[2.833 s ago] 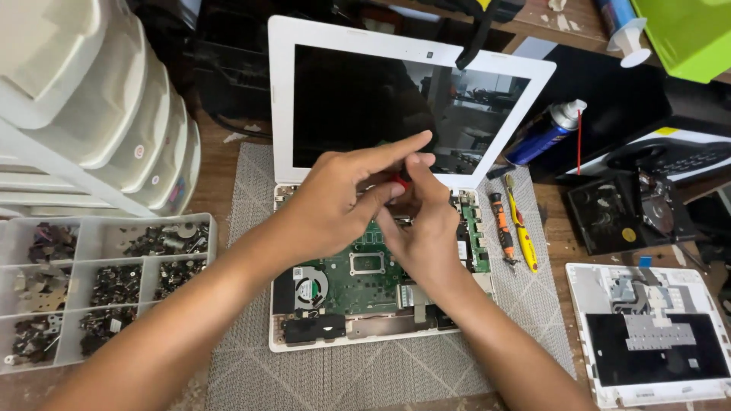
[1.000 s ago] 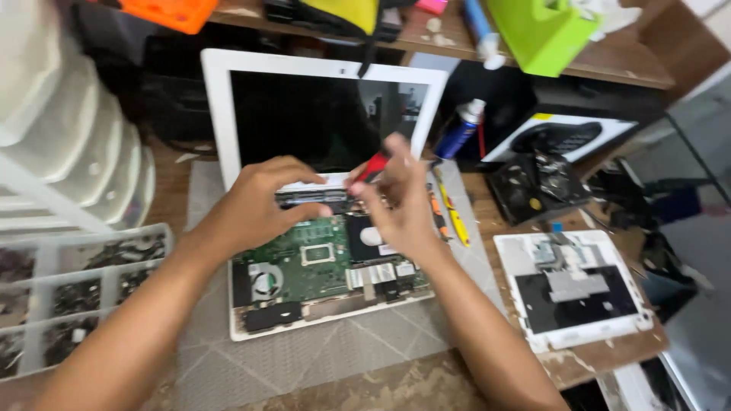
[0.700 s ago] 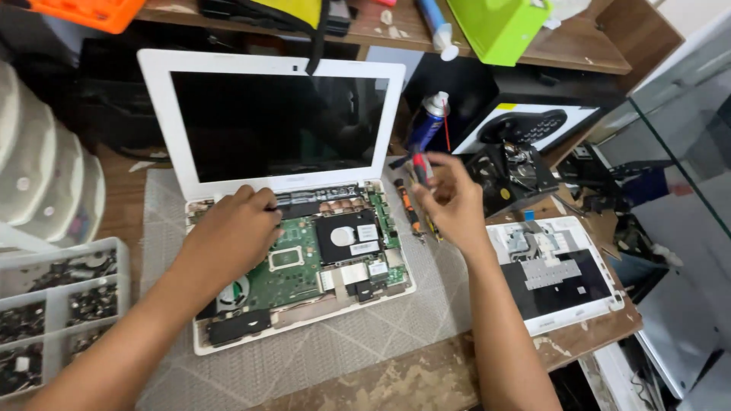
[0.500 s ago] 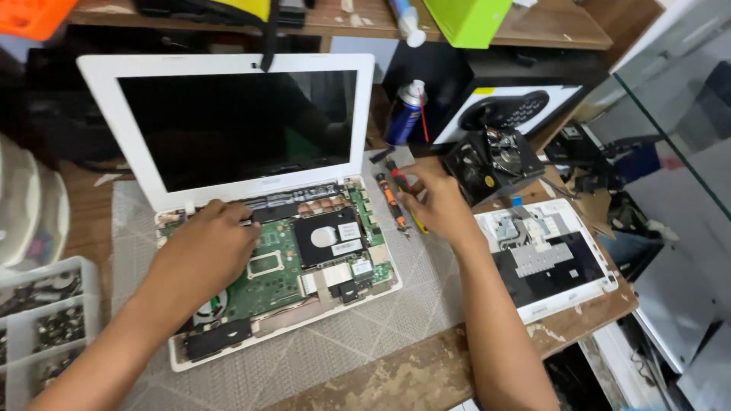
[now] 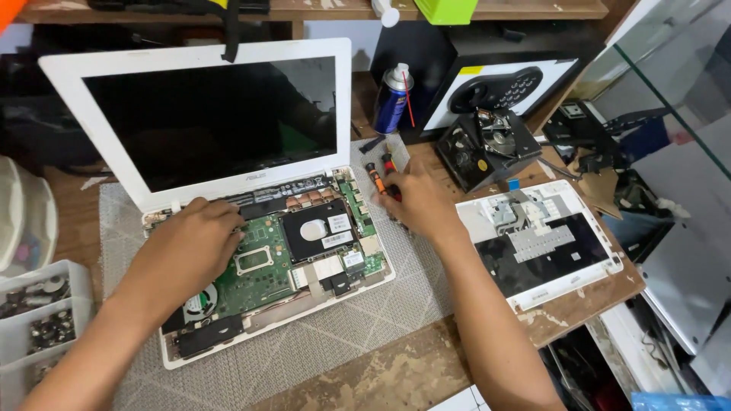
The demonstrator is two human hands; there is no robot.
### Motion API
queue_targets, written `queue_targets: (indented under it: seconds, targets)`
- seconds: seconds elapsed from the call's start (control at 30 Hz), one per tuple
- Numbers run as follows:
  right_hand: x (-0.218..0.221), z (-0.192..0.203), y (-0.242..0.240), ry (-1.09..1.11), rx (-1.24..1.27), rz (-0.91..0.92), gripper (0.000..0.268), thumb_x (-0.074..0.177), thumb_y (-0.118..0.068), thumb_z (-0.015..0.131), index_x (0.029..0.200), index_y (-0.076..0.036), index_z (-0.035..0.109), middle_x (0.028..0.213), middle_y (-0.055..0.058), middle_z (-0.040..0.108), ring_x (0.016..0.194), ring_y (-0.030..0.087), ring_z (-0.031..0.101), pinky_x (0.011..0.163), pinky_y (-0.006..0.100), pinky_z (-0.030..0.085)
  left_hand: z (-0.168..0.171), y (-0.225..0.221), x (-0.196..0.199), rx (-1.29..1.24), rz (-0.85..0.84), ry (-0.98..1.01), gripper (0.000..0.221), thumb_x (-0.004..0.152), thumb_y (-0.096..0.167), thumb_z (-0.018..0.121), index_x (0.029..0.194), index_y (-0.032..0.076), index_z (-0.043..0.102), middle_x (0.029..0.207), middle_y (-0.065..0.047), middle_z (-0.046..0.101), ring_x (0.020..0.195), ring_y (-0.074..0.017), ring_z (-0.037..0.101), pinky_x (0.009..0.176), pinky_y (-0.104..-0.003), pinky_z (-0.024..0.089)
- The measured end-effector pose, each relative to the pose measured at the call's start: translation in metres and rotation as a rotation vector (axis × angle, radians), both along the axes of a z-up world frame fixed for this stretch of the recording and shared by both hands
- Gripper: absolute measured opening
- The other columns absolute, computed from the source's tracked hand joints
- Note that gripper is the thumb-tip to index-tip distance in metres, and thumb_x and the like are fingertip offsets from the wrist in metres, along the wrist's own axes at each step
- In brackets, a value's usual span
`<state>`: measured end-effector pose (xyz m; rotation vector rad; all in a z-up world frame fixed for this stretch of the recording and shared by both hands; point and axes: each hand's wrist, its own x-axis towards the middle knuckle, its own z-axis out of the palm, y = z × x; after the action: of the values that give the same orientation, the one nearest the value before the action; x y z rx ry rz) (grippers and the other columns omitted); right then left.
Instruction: Removing the screws and prying open the outer casing of a laptop for repair.
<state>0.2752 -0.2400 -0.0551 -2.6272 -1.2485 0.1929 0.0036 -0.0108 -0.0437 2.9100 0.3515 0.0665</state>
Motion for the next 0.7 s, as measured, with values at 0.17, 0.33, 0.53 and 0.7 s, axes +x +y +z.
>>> queue_targets:
  seconds: [0.17, 0.33, 0.53, 0.7]
  targets:
    - [-0.009, 0.002, 0.006, -0.013, 0.037, -0.034, 0.025, 0.081, -0.03, 0.079, 0.094, -0.009, 0.074, 0.104, 0.016, 0.061, 0.094, 0.043, 0.071, 0.077, 0.052, 0.06, 0.01, -0.001, -0.001, 0.082, -0.031, -0.028, 0.025, 0.092, 0.018, 0.067, 0.112, 0.006, 0.074, 0.109, -0.011, 0.075, 0.104, -0.0244, 0.071, 0.087, -0.03, 0.061]
    - [-0.017, 0.007, 0.008, -0.013, 0.204, -0.046, 0.02, 0.089, -0.028, 0.069, 0.098, -0.011, 0.062, 0.092, 0.016, 0.067, 0.09, 0.041, 0.073, 0.074, 0.053, 0.058, 0.005, 0.008, 0.001, 0.028, -0.019, -0.013, 0.021, 0.093, 0.016, 0.065, 0.109, 0.008, 0.076, 0.108, -0.007, 0.072, 0.106, -0.0245, 0.067, 0.09, -0.034, 0.058]
    - [-0.031, 0.024, 0.009, 0.083, 0.309, -0.102, 0.021, 0.104, -0.031, 0.053, 0.107, -0.01, 0.05, 0.084, 0.025, 0.072, 0.088, 0.048, 0.072, 0.073, 0.058, 0.053, 0.018, 0.012, -0.004, -0.139, 0.007, -0.015, 0.02, 0.094, 0.012, 0.064, 0.108, 0.009, 0.078, 0.113, -0.007, 0.071, 0.112, -0.0279, 0.064, 0.095, -0.039, 0.055]
    - [-0.026, 0.02, 0.007, 0.074, 0.467, -0.075, 0.019, 0.106, -0.026, 0.054, 0.105, -0.008, 0.049, 0.075, 0.016, 0.073, 0.072, 0.035, 0.074, 0.063, 0.044, 0.056, 0.016, 0.015, -0.003, -0.159, -0.003, -0.016, 0.018, 0.094, 0.011, 0.064, 0.104, 0.009, 0.079, 0.114, -0.008, 0.071, 0.112, -0.0288, 0.064, 0.096, -0.042, 0.053]
